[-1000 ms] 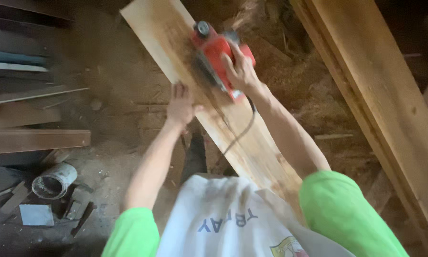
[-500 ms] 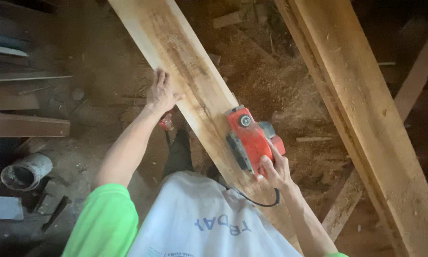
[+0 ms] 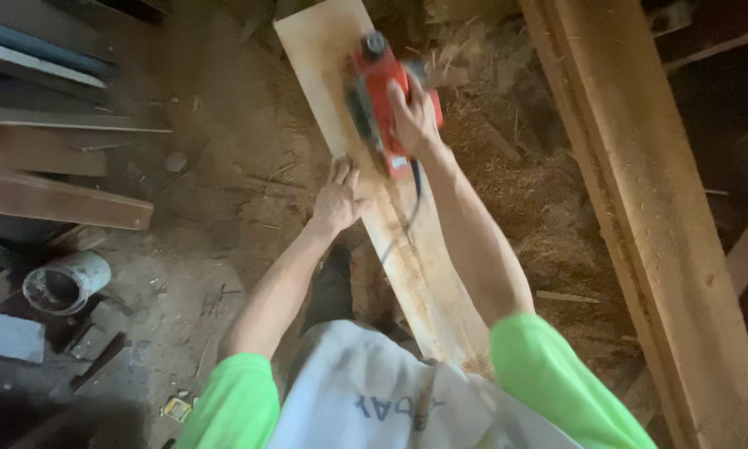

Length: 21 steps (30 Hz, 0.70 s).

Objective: The person sands a long wooden plank with an electric sander, then marks a smaller piece of wood using a square and pencil, and finally picks up a circular saw.

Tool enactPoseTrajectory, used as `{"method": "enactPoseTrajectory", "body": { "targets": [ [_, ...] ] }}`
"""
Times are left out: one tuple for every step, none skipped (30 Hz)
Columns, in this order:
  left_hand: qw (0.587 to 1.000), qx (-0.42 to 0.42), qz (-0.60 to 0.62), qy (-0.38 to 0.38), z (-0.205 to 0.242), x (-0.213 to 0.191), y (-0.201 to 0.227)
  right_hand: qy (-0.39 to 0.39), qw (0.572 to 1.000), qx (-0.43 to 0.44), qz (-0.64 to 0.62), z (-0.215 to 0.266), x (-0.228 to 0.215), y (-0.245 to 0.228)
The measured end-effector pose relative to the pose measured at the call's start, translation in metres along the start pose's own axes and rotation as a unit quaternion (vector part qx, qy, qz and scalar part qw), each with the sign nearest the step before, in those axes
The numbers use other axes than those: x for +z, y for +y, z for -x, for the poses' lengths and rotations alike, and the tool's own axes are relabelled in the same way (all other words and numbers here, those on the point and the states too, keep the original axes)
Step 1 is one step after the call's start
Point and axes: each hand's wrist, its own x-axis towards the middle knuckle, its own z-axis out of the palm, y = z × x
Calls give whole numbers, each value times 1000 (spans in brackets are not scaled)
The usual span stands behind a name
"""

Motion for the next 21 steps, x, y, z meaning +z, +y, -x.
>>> {"method": "enactPoseTrajectory", "body": {
  "targets": [
    [999,10,20,40,-1,4,-3,-7,999,-42,-5,-23,7,-4],
    [996,20,39,79,-1,7,-7,-15,996,-83,-9,-36,13,-3],
    [991,17,86,102,1,10,-10,-18,998,-65,-5,-43,18,-1],
    [983,14,133,125,4,12,-13,-21,999,-48,0,-50,20,1],
    [973,11,178,149,8,12,-17,-25,999,-31,4,-50,24,2],
    [963,-58,228,130,13,12,-19,-27,999,-20,10,-44,25,4],
    [946,-125,277,112,15,10,-19,-30,999,-11,18,-34,22,6],
    [922,-190,325,92,19,10,-17,-34,999,-1,25,-20,17,6],
    [916,-180,318,166,25,9,-15,-37,996,-77,13,0,14,7],
    [905,-168,310,238,33,9,-14,-43,988,-151,0,26,12,5],
    [889,-156,299,309,39,9,-12,-67,996,-25,47,57,2,4],
    [883,-163,320,301,46,9,-10,-58,993,62,84,92,-3,2],
    [876,-170,343,293,52,11,-6,-92,995,-22,24,133,-15,0],
    [868,-177,366,285,59,14,-2,-65,983,-58,160,171,-27,-2],
    [856,-190,385,289,65,17,3,-87,979,160,93,210,-36,-3],
    [843,-203,404,293,71,20,9,-90,982,20,167,237,-45,-4],
    [830,-215,422,296,77,23,12,-76,981,36,176,268,-51,-6],
    [831,-214,421,293,82,25,15,-82,989,67,101,289,-51,-6],
    [834,-214,420,287,90,30,18,-88,991,99,24,304,-49,-5],
    [837,-213,418,282,95,34,20,-85,992,92,14,314,-51,-3],
    [845,-248,412,235,98,40,23,-81,993,85,3,319,-49,-2]
  ]
}}
